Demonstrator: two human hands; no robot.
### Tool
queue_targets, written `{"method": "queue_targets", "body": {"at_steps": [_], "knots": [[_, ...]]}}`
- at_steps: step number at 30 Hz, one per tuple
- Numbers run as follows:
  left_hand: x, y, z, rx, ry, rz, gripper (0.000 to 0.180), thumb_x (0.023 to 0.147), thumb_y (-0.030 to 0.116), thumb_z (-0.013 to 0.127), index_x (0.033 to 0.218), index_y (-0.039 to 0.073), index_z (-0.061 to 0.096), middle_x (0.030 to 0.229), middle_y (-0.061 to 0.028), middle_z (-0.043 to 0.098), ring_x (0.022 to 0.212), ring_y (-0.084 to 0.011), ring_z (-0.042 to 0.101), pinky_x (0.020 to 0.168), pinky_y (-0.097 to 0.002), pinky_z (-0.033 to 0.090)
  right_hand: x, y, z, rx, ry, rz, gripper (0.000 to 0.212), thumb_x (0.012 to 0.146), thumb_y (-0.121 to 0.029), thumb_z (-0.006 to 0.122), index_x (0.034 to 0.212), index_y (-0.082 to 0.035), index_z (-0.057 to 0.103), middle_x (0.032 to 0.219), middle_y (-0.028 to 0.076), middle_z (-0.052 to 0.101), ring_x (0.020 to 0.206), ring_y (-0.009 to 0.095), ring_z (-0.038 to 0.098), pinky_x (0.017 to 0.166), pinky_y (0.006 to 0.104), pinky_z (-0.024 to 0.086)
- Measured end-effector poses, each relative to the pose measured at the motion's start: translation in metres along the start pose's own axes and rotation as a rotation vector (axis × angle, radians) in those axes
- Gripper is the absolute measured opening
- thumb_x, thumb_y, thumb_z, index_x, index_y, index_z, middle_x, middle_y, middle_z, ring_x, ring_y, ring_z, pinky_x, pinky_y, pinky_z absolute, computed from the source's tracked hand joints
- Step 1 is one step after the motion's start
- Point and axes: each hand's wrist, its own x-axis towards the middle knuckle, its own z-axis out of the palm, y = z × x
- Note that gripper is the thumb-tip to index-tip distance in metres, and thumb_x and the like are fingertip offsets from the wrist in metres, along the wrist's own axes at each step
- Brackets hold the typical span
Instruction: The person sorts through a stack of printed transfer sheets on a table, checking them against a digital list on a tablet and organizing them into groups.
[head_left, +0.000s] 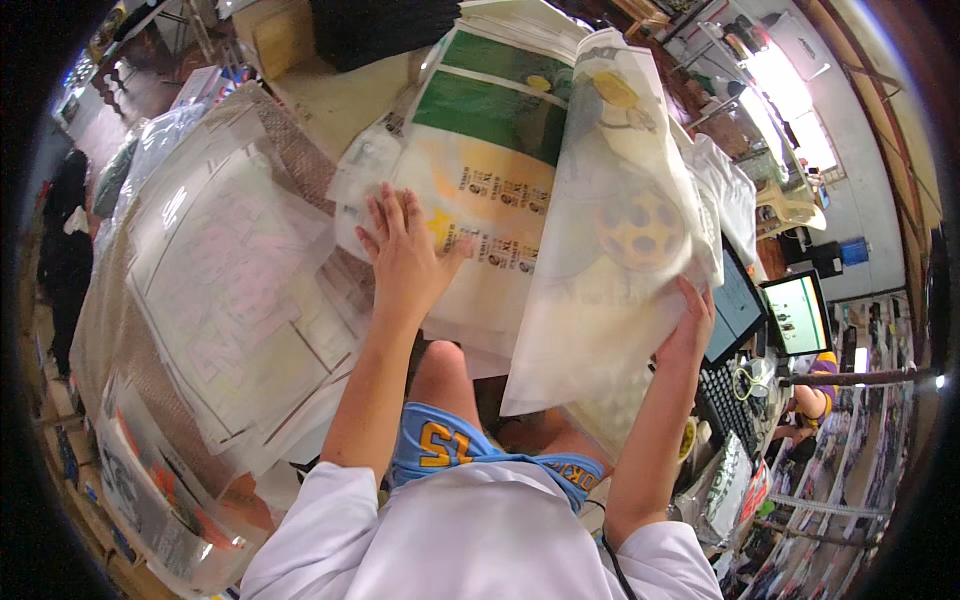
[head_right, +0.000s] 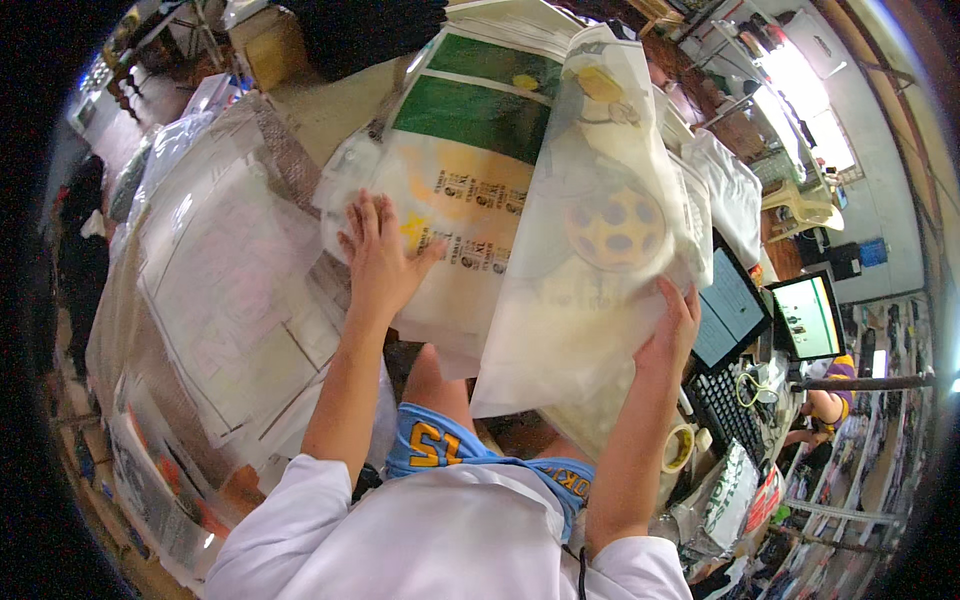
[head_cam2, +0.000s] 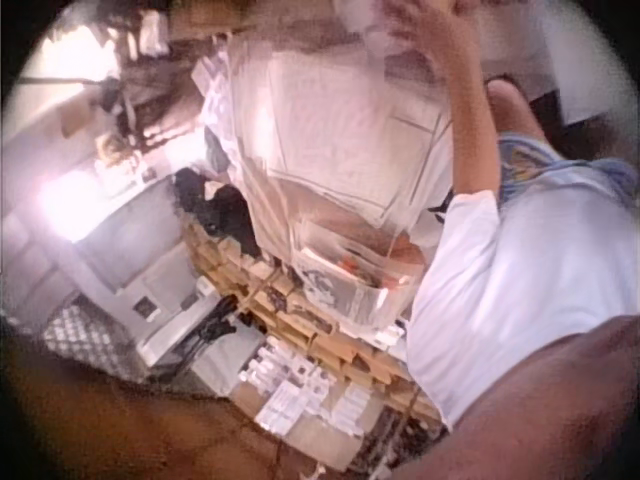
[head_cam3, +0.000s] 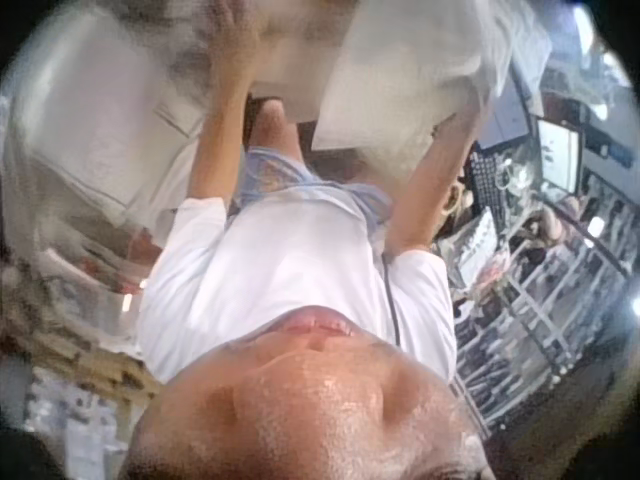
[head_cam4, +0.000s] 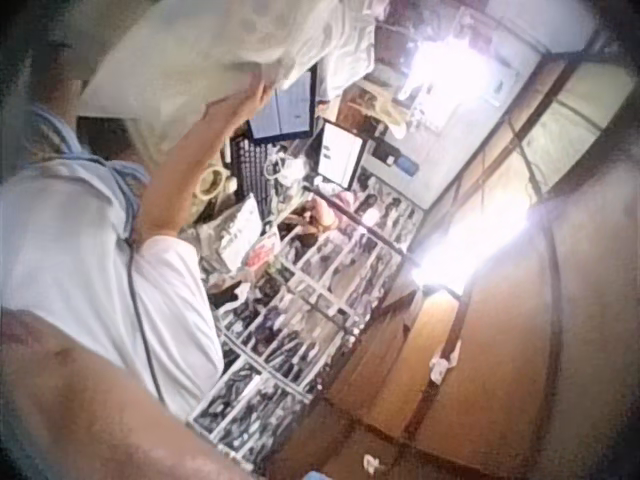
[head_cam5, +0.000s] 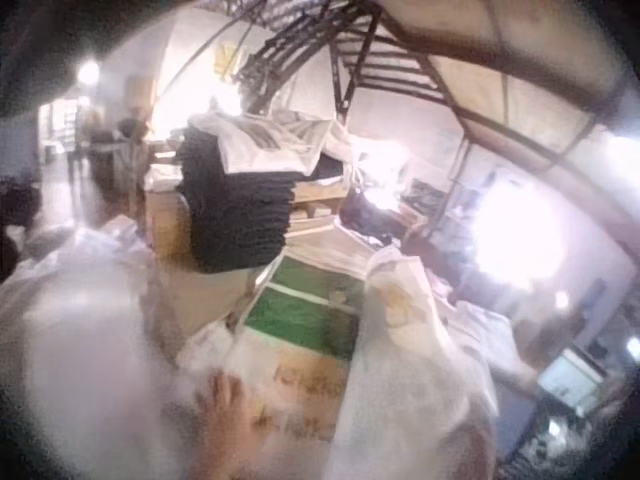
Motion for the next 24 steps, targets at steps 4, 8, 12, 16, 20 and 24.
{"method": "queue_targets", "body": {"at_steps": [4,8,12,16,20,24], "knots": [[-0.006,0.007,0.019,0.006,-0.037,0.062,0.066,0.087,0.039,0.063,0.139,0.002,0.046,0.154,-0.0239,0.025,0.144,-0.0395,0.019,0.115,-0.0571,0.015,0.001,-0.01,-0.03,-0.035,0.06,0.078,0.044,0.088,-0.013,0.058,0.129,-0.002,0.051,0.116,0.013,0.061,0.097,0.026,0.064,0.083,0.0355,0.052],[-0.005,0.011,0.02,-0.017,-0.027,0.119,0.055,0.089,0.028,0.061,0.138,0.006,0.05,0.149,-0.0223,0.035,0.141,-0.0365,0.03,0.115,-0.0534,0.021,0.006,-0.01,-0.026,-0.063,0.034,0.235,0.043,0.09,-0.022,0.059,0.128,-0.002,0.055,0.112,0.011,0.063,0.1,0.023,0.063,0.085,0.0354,0.052],[-0.001,0.012,0.016,-0.208,-0.003,0.168,0.049,0.088,0.019,0.061,0.134,0.007,0.053,0.14,-0.0195,0.048,0.133,-0.0347,0.042,0.112,-0.0448,0.03,-0.011,-0.002,0.026,0.011,-0.186,0.251,0.044,0.094,-0.031,0.056,0.128,-0.004,0.055,0.111,0.009,0.064,0.098,0.021,0.063,0.086,0.0347,0.051],[-0.002,0.0,0.022,-0.403,-0.096,0.195,0.045,0.085,0.014,0.065,0.127,0.002,0.057,0.128,-0.0165,0.059,0.118,-0.034,0.056,0.106,-0.0406,0.04,-0.029,0.033,0.093,0.047,-0.795,0.28,0.053,0.099,-0.043,0.047,0.135,-0.004,0.048,0.127,0.014,0.058,0.126,0.025,0.049,0.103,0.0416,0.04],[-0.011,-0.037,0.034,-0.693,-0.282,0.036,0.053,0.087,0.027,0.063,0.132,0.004,0.052,0.132,-0.015,0.055,0.121,-0.0319,0.052,0.106,-0.0412,0.039,-0.026,0.058,0.101,-1.141,-0.583,-0.631,0.067,0.09,-0.058,0.052,0.144,-0.018,0.042,0.15,0.02,0.035,0.137,0.043,0.031,0.11,0.0578,0.026],[-0.01,-0.074,0.019,-1.125,-0.062,-0.219,0.062,0.089,0.04,0.061,0.138,0.005,0.047,0.136,-0.0135,0.05,0.123,-0.0298,0.049,0.105,-0.0419,0.037,-0.024,0.083,0.081,-1.548,-0.614,-0.51,0.074,0.087,-0.061,0.054,0.147,-0.022,0.038,0.156,0.019,0.022,0.143,0.046,0.016,0.109,0.0698,0.012]]}}
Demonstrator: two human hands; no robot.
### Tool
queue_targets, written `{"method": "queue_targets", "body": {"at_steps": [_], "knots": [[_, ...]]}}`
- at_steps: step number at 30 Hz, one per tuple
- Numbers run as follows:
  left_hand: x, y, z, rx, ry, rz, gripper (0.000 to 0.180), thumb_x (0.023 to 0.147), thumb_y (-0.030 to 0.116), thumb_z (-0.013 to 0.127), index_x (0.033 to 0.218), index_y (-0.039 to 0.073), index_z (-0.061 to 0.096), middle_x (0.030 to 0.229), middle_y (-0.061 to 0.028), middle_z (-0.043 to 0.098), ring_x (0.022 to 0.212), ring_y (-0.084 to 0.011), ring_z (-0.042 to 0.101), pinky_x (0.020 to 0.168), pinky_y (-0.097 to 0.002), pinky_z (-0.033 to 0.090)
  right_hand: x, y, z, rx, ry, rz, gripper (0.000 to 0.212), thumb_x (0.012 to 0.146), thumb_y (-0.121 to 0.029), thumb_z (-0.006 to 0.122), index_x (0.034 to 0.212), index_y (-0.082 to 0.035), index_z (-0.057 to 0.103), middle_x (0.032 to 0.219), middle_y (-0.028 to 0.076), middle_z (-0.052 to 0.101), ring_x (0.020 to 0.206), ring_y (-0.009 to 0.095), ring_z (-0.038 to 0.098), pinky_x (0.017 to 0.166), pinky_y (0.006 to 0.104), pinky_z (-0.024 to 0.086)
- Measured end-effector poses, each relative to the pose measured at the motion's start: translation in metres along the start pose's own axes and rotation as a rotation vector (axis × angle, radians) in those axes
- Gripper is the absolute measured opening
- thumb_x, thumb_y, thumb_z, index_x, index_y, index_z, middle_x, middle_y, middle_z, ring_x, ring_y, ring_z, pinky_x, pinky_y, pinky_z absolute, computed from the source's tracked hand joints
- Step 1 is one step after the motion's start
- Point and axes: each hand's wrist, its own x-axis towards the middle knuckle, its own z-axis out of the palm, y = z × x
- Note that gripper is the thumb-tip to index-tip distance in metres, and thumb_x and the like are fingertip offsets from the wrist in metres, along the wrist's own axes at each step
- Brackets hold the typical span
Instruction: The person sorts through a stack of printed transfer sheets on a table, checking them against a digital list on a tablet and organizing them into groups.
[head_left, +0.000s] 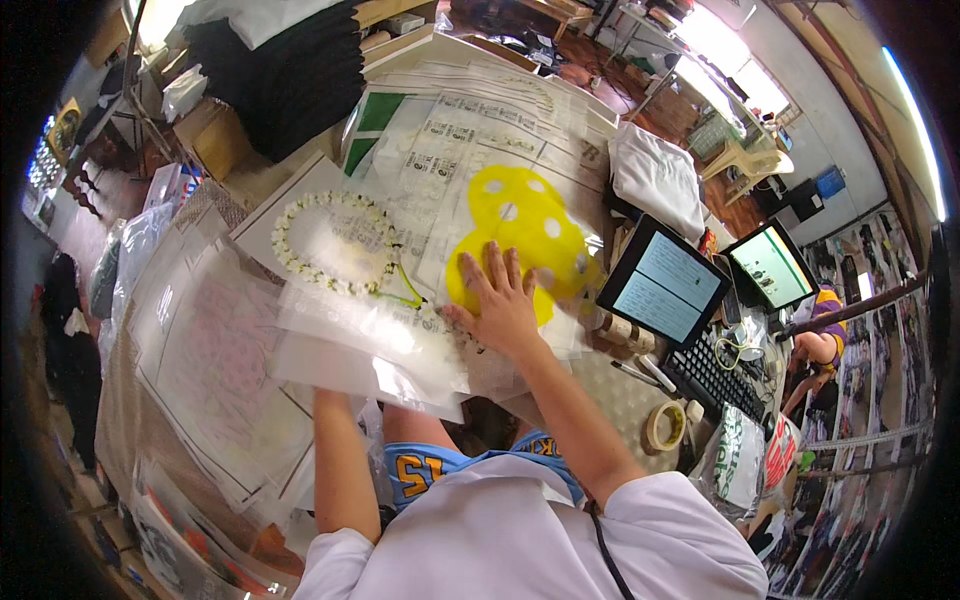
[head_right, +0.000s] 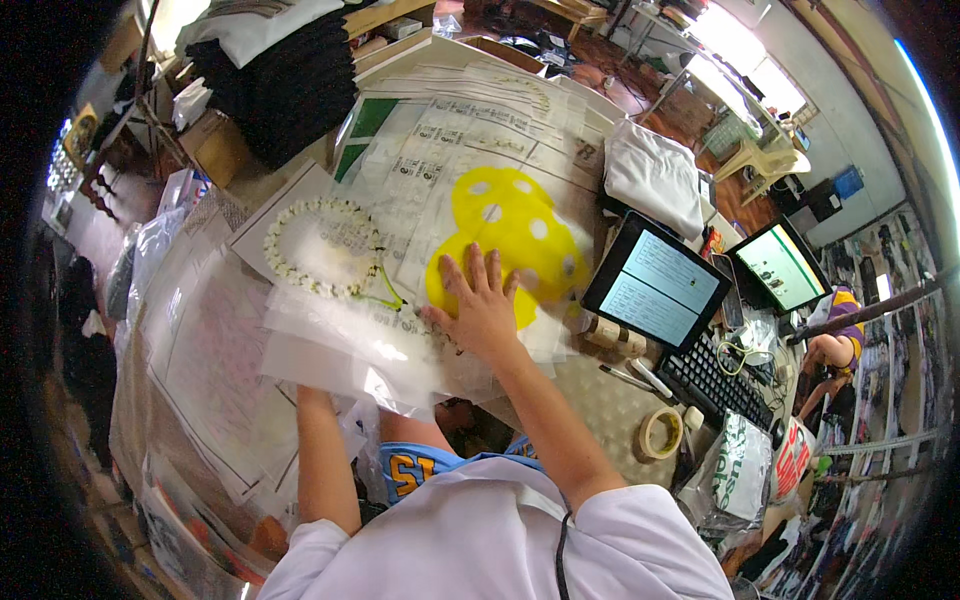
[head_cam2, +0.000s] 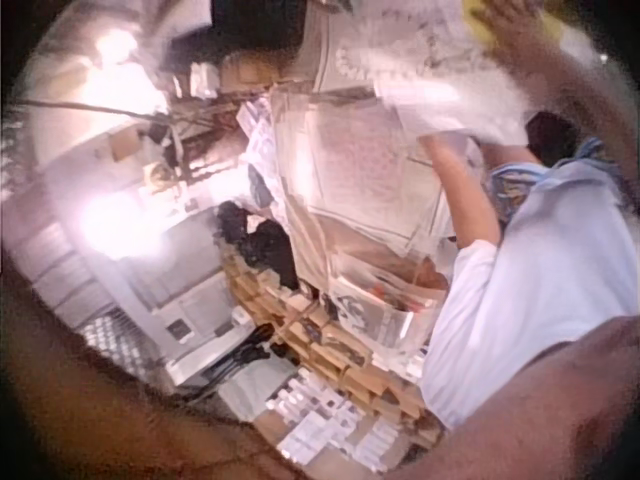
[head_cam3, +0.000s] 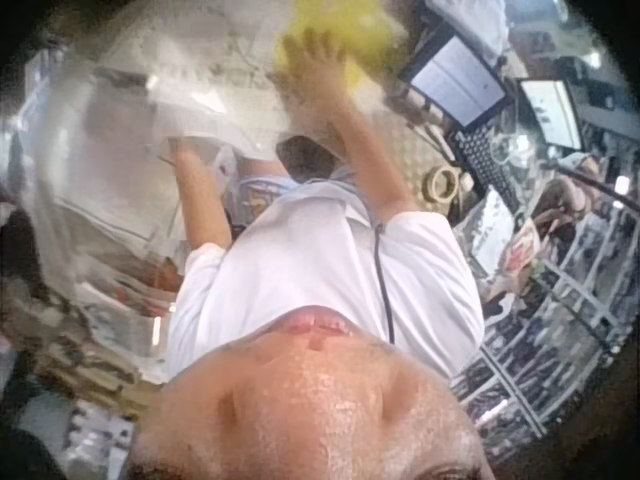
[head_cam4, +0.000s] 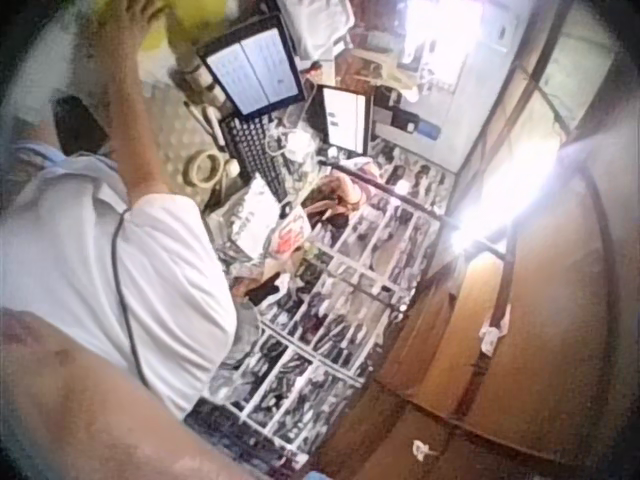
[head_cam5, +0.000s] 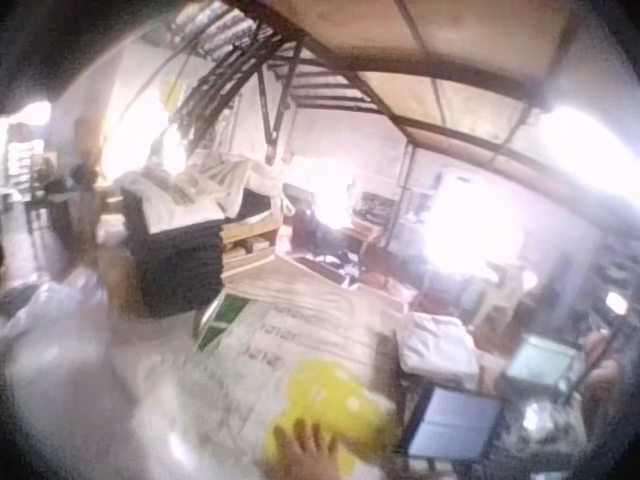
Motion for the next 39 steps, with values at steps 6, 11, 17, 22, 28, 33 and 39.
{"method": "queue_targets", "body": {"at_steps": [6,11,17,22,28,33,39], "knots": [[0.008,0.064,-0.025,-0.532,0.005,-0.488,0.074,0.089,0.053,0.059,0.143,0.007,0.04,0.14,-0.0119,0.047,0.124,-0.0289,0.048,0.103,-0.0414,0.038,-0.028,0.014,0.026,0.105,0.117,-0.285,0.072,0.084,-0.055,0.06,0.145,-0.023,0.041,0.155,0.018,0.026,0.142,0.045,0.023,0.11,0.066,0.014],[0.019,0.058,-0.01,0.012,0.108,-0.247,0.071,0.083,0.027,0.074,0.14,0.002,0.04,0.134,-0.0148,0.05,0.117,-0.0248,0.052,0.097,-0.0376,0.044,-0.025,-0.008,0.031,0.209,0.1,-0.501,0.071,0.081,-0.049,0.066,0.143,-0.023,0.043,0.154,0.017,0.028,0.141,0.044,0.025,0.111,0.0639,0.017],[0.019,0.08,0.004,0.942,0.338,0.366,0.056,0.084,0.018,0.071,0.133,0.0,0.05,0.135,-0.0162,0.052,0.123,-0.028,0.05,0.104,-0.0386,0.039,-0.016,-0.013,0.013,0.454,0.043,-0.247,0.072,0.081,-0.044,0.069,0.142,-0.014,0.044,0.152,0.022,0.03,0.143,0.044,0.019,0.113,0.0606,0.016],[-0.038,0.111,0.106,0.878,-0.108,0.641,0.063,0.083,0.028,0.073,0.134,0.0,0.049,0.138,-0.0202,0.05,0.13,-0.0348,0.044,0.109,-0.0412,0.034,-0.049,0.041,-0.009,0.996,0.103,-0.25,0.066,0.085,-0.042,0.068,0.138,-0.008,0.048,0.15,0.027,0.031,0.142,0.047,0.018,0.115,0.0522,0.02],[-0.079,0.024,0.201,1.466,-0.136,0.645,0.06,0.087,0.048,0.063,0.136,0.015,0.053,0.145,-0.0222,0.042,0.137,-0.0349,0.037,0.11,-0.0588,0.024,-0.099,0.117,-0.008,0.995,0.235,-0.015,0.037,0.085,-0.018,0.065,0.119,-0.004,0.06,0.134,0.02,0.051,0.128,0.039,0.045,0.106,0.0427,0.038],[-0.024,0.054,0.164,1.121,0.077,0.419,0.03,0.092,0.03,0.061,0.101,0.002,0.066,0.092,-0.0228,0.066,0.089,-0.0394,0.064,0.075,-0.0469,0.048,-0.114,0.131,-0.001,0.987,0.302,-0.126,0.03,0.086,-0.014,0.062,0.114,-0.003,0.062,0.13,0.016,0.056,0.125,0.036,0.05,0.102,0.041,0.042],[0.006,0.127,0.171,1.036,0.016,0.928,0.032,0.094,0.016,0.059,0.124,0.007,0.061,0.114,-0.0204,0.066,0.103,-0.0336,0.065,0.088,-0.0386,0.049,-0.111,0.138,-0.003,1.132,0.293,-0.065,0.028,0.085,-0.012,0.061,0.112,-0.003,0.063,0.127,0.015,0.058,0.119,0.035,0.054,0.098,0.0391,0.045]]}}
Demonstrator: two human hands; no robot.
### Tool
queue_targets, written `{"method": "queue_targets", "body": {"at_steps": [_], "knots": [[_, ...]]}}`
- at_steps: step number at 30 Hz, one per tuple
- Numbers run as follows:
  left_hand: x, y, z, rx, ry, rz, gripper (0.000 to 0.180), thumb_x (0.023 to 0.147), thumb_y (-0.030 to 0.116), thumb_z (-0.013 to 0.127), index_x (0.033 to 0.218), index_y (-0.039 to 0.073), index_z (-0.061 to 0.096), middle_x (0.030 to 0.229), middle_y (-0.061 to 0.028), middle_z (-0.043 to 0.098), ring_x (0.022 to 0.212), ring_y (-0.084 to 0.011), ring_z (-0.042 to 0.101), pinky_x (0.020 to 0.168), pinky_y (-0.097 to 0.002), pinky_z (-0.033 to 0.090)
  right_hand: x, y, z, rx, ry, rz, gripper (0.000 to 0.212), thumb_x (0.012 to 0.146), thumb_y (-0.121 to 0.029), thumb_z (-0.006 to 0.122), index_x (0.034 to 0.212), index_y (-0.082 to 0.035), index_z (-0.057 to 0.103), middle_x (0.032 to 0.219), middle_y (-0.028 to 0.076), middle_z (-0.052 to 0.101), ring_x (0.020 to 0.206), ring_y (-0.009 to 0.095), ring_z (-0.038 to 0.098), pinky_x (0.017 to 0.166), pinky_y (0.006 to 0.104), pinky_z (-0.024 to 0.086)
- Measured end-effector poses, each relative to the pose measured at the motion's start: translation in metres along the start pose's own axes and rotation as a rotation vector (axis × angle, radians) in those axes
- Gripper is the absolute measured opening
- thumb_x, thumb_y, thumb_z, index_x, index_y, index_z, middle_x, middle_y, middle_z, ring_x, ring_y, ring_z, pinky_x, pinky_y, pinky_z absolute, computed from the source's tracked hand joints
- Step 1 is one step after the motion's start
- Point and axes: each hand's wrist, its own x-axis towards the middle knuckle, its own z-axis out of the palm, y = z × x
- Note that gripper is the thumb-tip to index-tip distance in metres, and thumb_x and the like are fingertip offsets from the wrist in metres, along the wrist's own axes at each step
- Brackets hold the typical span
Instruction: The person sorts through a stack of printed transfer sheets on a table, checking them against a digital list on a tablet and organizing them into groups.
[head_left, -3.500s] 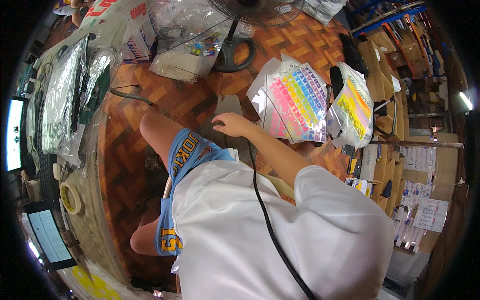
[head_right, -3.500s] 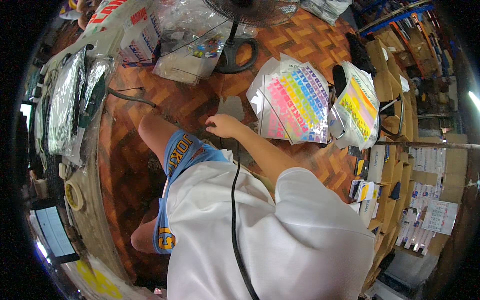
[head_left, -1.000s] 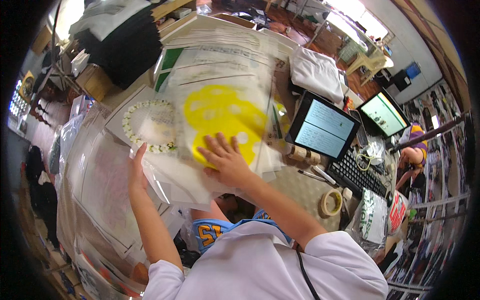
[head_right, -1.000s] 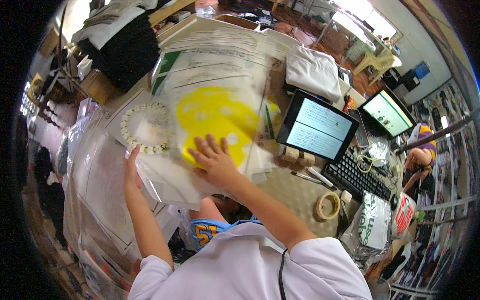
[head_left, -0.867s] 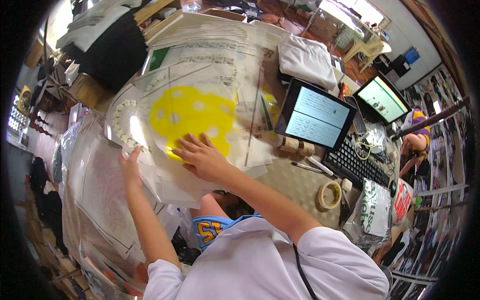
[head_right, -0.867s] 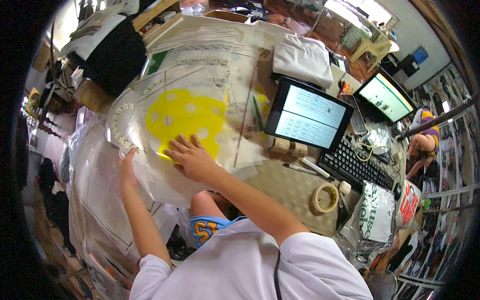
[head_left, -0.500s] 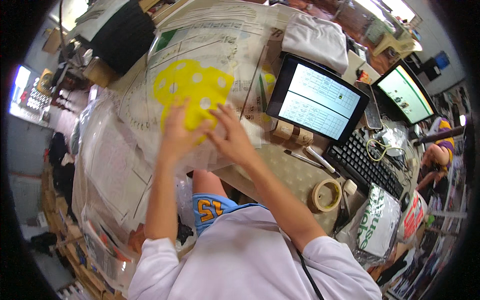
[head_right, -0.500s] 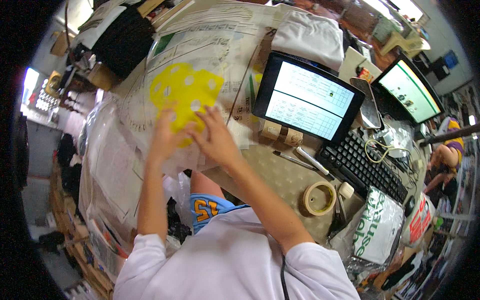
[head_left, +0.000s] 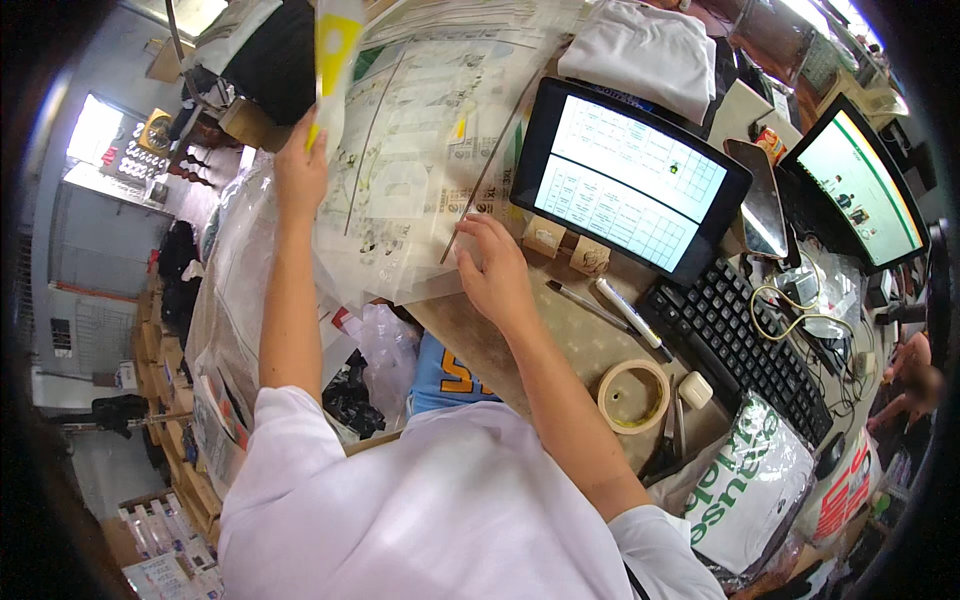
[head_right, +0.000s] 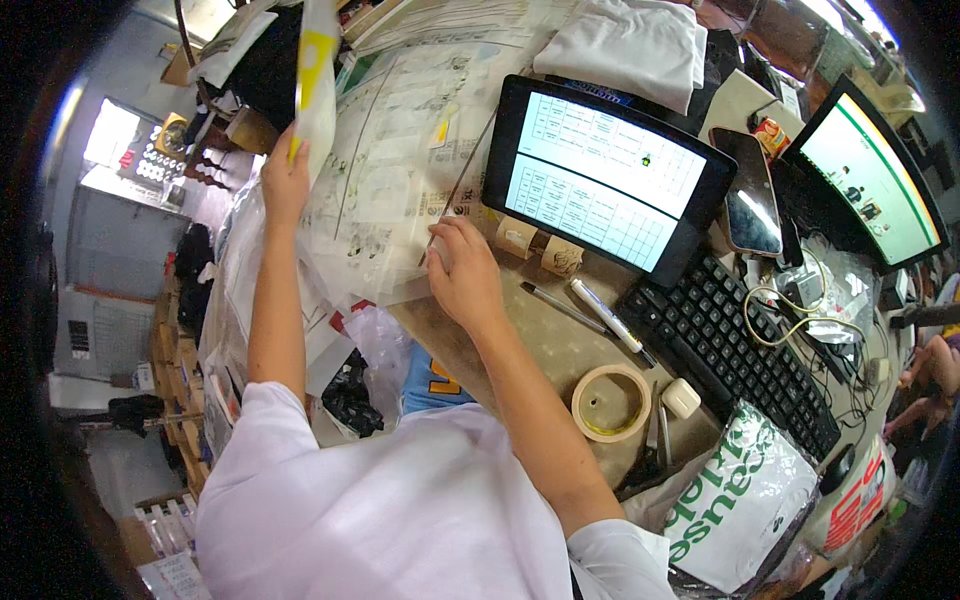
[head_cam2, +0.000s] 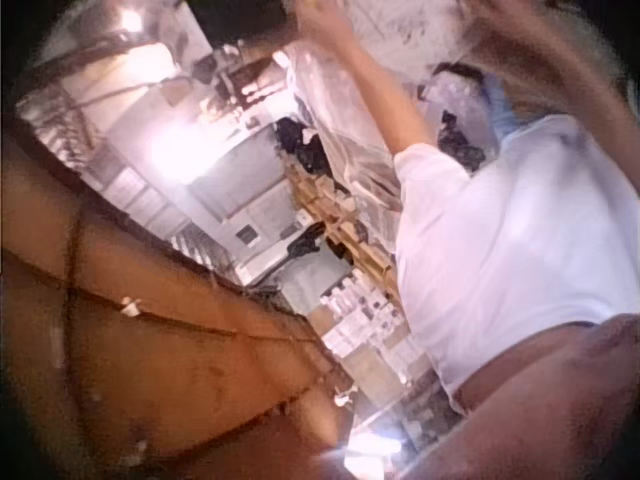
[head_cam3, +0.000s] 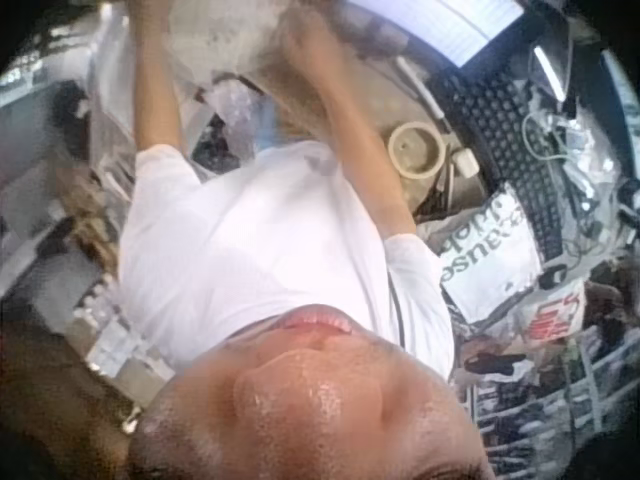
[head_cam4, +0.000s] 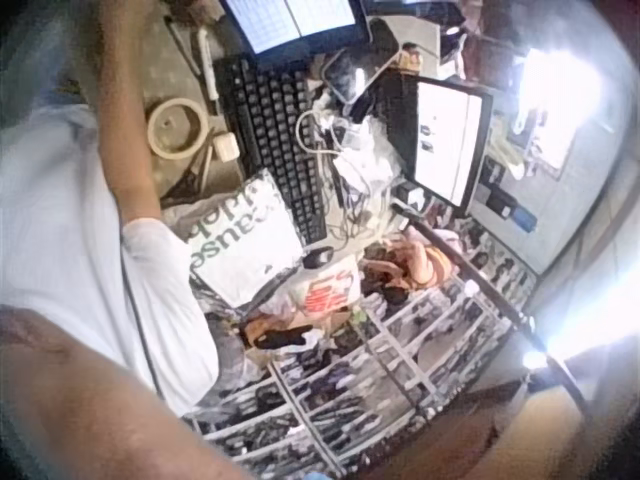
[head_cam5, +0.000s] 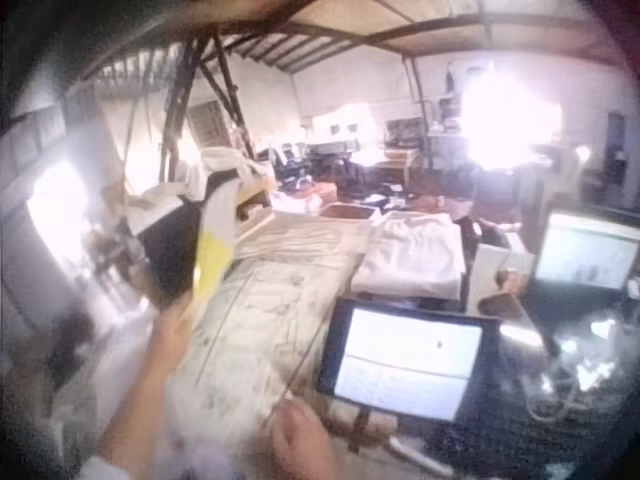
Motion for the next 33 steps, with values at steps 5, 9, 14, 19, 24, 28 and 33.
{"method": "queue_targets", "body": {"at_steps": [5,9,14,19,24,28,33], "knots": [[-0.002,0.026,0.04,-0.01,-0.502,-0.114,0.064,0.092,0.022,0.061,0.15,0.022,0.032,0.141,-0.0222,0.047,0.126,-0.035,0.051,0.105,-0.039,0.041,-0.001,-0.004,-0.01,-0.023,-0.022,0.007,0.029,0.085,-0.011,0.061,0.112,-0.003,0.062,0.124,0.016,0.058,0.113,0.036,0.057,0.095,0.0405,0.047],[-0.053,0.05,0.079,0.482,-0.593,-0.059,0.077,0.085,0.057,0.06,0.15,0.03,0.029,0.144,-0.0276,0.04,0.129,-0.0451,0.044,0.108,-0.0471,0.036,-0.001,-0.003,-0.014,-0.054,-0.045,-0.015,0.028,0.082,-0.008,0.061,0.109,-0.002,0.061,0.12,0.016,0.058,0.11,0.037,0.057,0.095,0.0412,0.047],[-0.055,0.033,0.081,0.181,-0.531,-0.195,0.071,0.086,0.062,0.058,0.136,0.012,0.052,0.135,-0.0303,0.049,0.125,-0.0419,0.048,0.104,-0.0431,0.038,-0.001,-0.001,-0.012,-0.109,-0.056,-0.031,0.028,0.084,-0.009,0.062,0.112,-0.004,0.062,0.123,0.015,0.058,0.112,0.035,0.057,0.094,0.0403,0.048],[-0.024,-0.014,0.061,-0.122,-0.613,-0.672,0.067,0.09,0.055,0.058,0.121,-0.003,0.061,0.113,-0.0251,0.063,0.105,-0.0341,0.06,0.094,-0.0378,0.044,-0.003,0.002,-0.007,-0.152,-0.061,-0.009,0.029,0.085,-0.01,0.063,0.114,-0.005,0.062,0.125,0.015,0.058,0.112,0.035,0.058,0.092,0.0398,0.049],[-0.018,-0.037,0.04,-0.424,-0.281,-0.717,0.054,0.094,0.046,0.056,0.122,-0.001,0.061,0.112,-0.023,0.064,0.104,-0.0312,0.061,0.09,-0.0378,0.045,-0.003,-0.002,-0.006,-0.117,-0.085,0.074,0.036,0.086,-0.012,0.063,0.121,-0.006,0.058,0.13,0.017,0.054,0.116,0.037,0.055,0.098,0.0418,0.046],[-0.024,-0.017,0.039,-0.253,-0.052,-0.178,0.052,0.093,0.037,0.059,0.136,0.008,0.052,0.134,-0.0228,0.052,0.12,-0.0327,0.054,0.097,-0.0358,0.043,0.002,-0.01,0.008,-0.274,0.026,0.003,0.043,0.086,-0.016,0.065,0.125,-0.004,0.054,0.135,0.021,0.05,0.121,0.04,0.051,0.1,0.0445,0.043],[-0.038,0.025,0.078,0.277,-0.323,0.189,0.05,0.089,0.035,0.062,0.136,0.023,0.053,0.132,-0.0235,0.052,0.117,-0.0359,0.055,0.093,-0.0409,0.048,0.021,-0.016,0.048,-0.577,0.117,0.093,0.052,0.081,-0.02,0.069,0.128,-0.005,0.051,0.132,0.024,0.051,0.121,0.044,0.044,0.102,0.0477,0.037]]}}
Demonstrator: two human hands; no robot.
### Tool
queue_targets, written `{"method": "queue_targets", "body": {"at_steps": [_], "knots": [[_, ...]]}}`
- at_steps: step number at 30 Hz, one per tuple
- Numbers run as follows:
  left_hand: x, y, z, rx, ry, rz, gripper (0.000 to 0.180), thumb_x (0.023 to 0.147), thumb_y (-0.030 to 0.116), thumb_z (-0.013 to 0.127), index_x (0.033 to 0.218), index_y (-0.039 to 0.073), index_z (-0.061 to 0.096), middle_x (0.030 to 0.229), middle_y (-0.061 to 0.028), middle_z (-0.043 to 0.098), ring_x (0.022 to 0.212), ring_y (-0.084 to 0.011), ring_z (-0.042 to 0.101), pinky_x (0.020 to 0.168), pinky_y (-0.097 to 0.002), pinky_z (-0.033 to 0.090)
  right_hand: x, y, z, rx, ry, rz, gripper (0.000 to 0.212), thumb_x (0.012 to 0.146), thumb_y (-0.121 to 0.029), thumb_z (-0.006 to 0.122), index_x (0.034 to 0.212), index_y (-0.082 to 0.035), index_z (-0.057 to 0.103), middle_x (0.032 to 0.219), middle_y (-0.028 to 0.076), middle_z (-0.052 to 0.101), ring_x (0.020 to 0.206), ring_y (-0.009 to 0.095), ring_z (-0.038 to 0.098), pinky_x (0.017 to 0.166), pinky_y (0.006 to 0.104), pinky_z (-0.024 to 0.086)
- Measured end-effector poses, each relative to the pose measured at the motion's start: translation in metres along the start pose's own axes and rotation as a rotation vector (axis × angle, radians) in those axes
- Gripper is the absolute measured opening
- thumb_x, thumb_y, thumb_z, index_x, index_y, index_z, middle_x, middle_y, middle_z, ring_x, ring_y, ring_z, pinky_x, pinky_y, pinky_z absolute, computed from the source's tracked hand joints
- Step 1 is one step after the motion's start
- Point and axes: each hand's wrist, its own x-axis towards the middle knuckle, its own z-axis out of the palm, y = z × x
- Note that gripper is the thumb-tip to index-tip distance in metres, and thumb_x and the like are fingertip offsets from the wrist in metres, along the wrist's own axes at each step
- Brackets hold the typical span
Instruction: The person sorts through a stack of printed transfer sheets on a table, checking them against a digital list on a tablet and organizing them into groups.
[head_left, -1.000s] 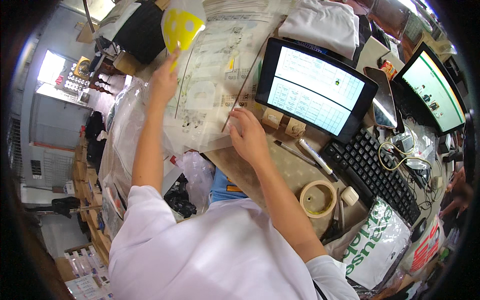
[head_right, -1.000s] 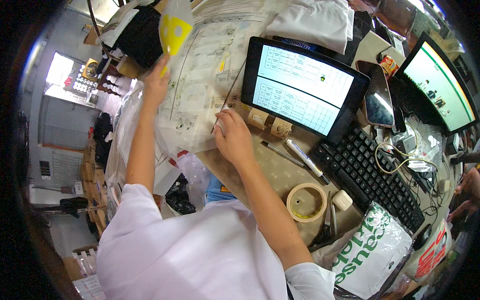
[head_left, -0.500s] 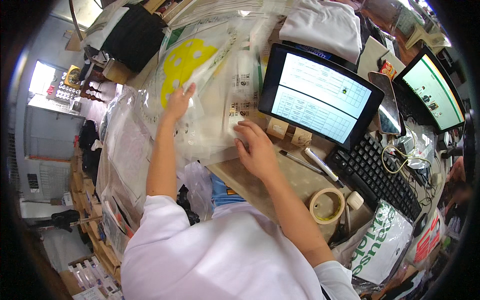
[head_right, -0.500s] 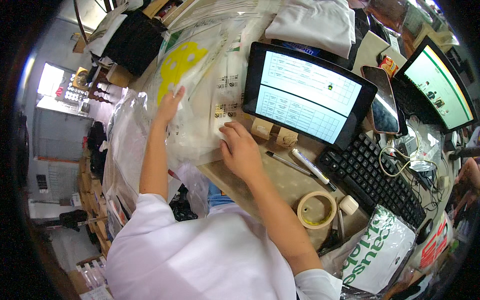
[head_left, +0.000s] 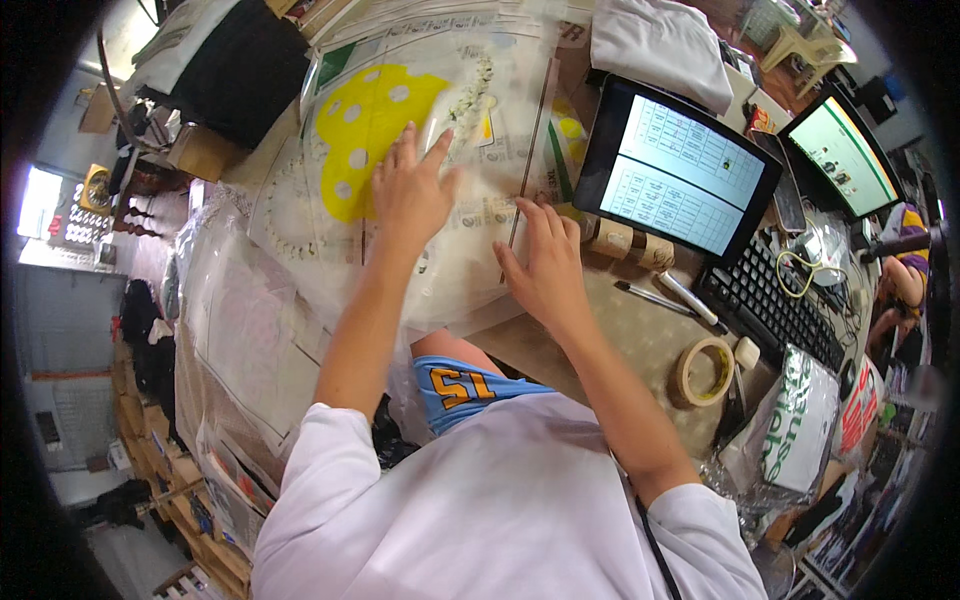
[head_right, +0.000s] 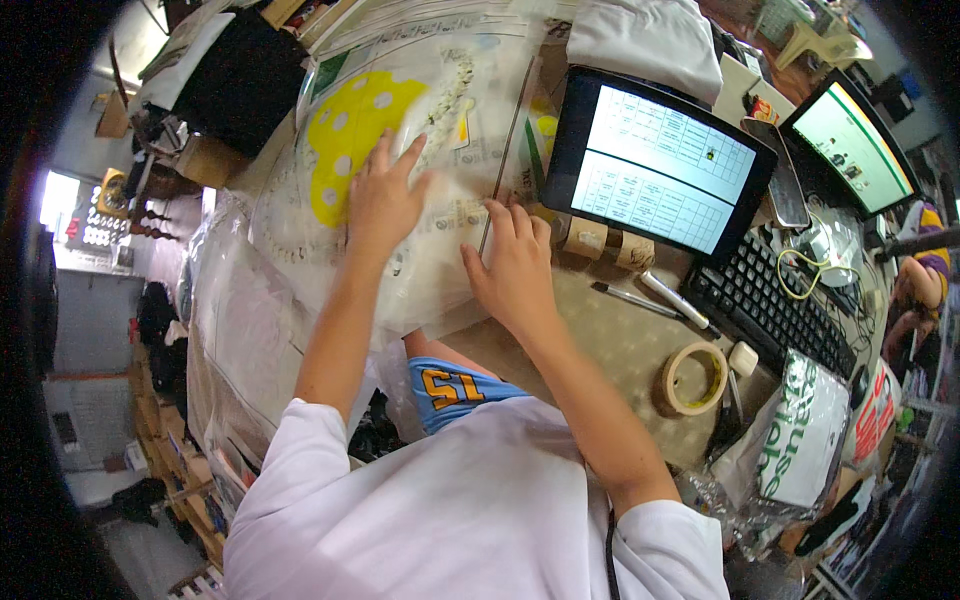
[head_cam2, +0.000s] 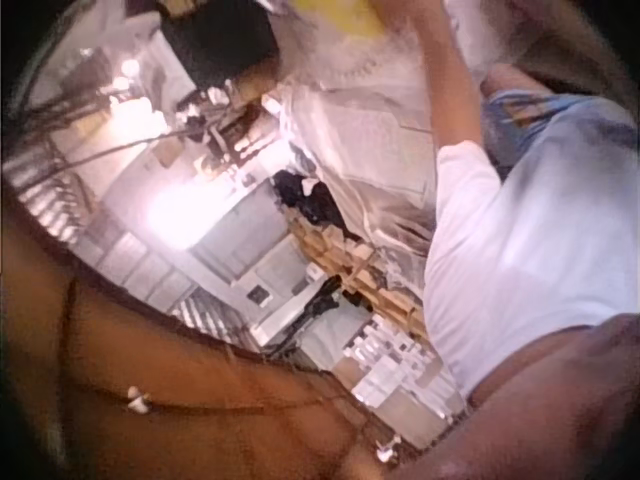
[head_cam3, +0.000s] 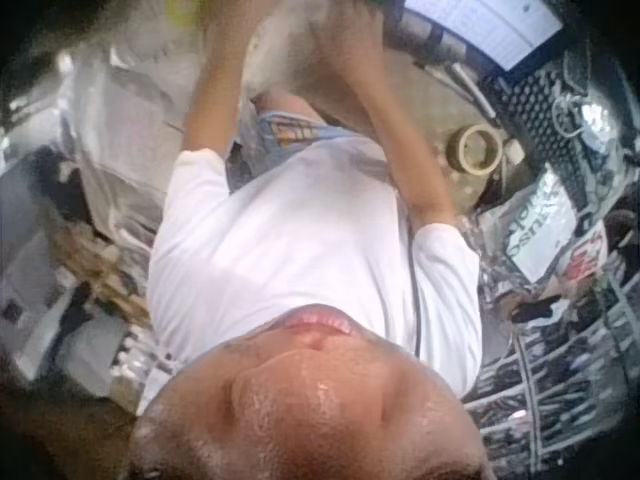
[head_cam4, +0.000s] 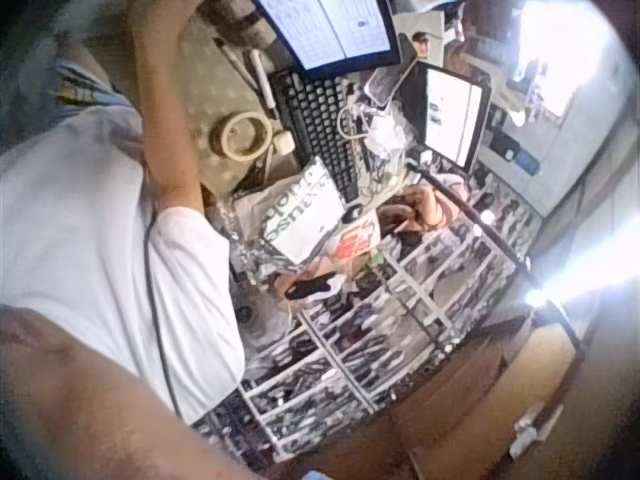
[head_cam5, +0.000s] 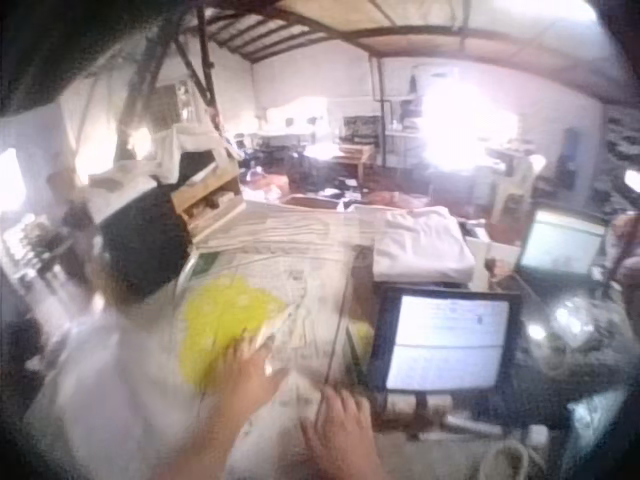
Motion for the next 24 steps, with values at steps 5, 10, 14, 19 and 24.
{"method": "queue_targets", "body": {"at_steps": [5,10,14,19,24], "knots": [[0.016,-0.013,0.011,-0.185,-0.209,-0.227,0.044,0.086,0.038,0.064,0.127,0.022,0.061,0.128,-0.0202,0.056,0.114,-0.0355,0.056,0.089,-0.0434,0.049,0.009,-0.01,0.016,-0.05,0.043,0.045,0.052,0.08,-0.019,0.07,0.127,-0.006,0.052,0.131,0.022,0.051,0.119,0.043,0.045,0.101,0.0472,0.038],[0.039,-0.053,0.007,-0.431,-0.096,-0.295,0.038,0.085,0.038,0.068,0.109,0.008,0.068,0.107,-0.0192,0.067,0.095,-0.0391,0.063,0.083,-0.0432,0.049,0.012,-0.01,0.031,0.157,0.19,0.047,0.052,0.078,-0.017,0.072,0.126,-0.007,0.053,0.129,0.021,0.052,0.114,0.037,0.05,0.098,0.0435,0.041],[0.044,-0.085,0.001,-0.64,0.008,-0.408,0.031,0.082,0.029,0.071,0.096,0.001,0.069,0.093,-0.0211,0.069,0.086,-0.0377,0.065,0.076,-0.0409,0.049,0.017,-0.011,0.034,0.391,0.171,0.198,0.049,0.079,-0.011,0.07,0.125,-0.007,0.054,0.129,0.019,0.051,0.1,0.03,0.058,0.086,0.0388,0.047],[0.04,-0.104,-0.012,-0.975,0.007,-0.542,0.034,0.082,0.029,0.071,0.095,-0.002,0.069,0.089,-0.0153,0.07,0.083,-0.0243,0.064,0.077,-0.0358,0.048,0.044,-0.039,0.029,0.579,0.04,0.298,0.044,0.082,-0.002,0.062,0.125,-0.008,0.054,0.092,0.012,0.062,0.07,0.019,0.061,0.07,0.032,0.051],[0.039,-0.103,-0.035,-1.413,-0.101,-0.705,0.035,0.087,0.034,0.067,0.101,0.002,0.07,0.086,-0.0047,0.067,0.08,-0.0145,0.058,0.076,-0.0283,0.045,0.085,-0.107,0.072,0.506,-0.001,-0.165,0.043,0.079,0.004,0.051,0.121,-0.007,0.055,0.1,0.026,0.065,0.091,0.044,0.062,0.083,0.046,0.049]]}}
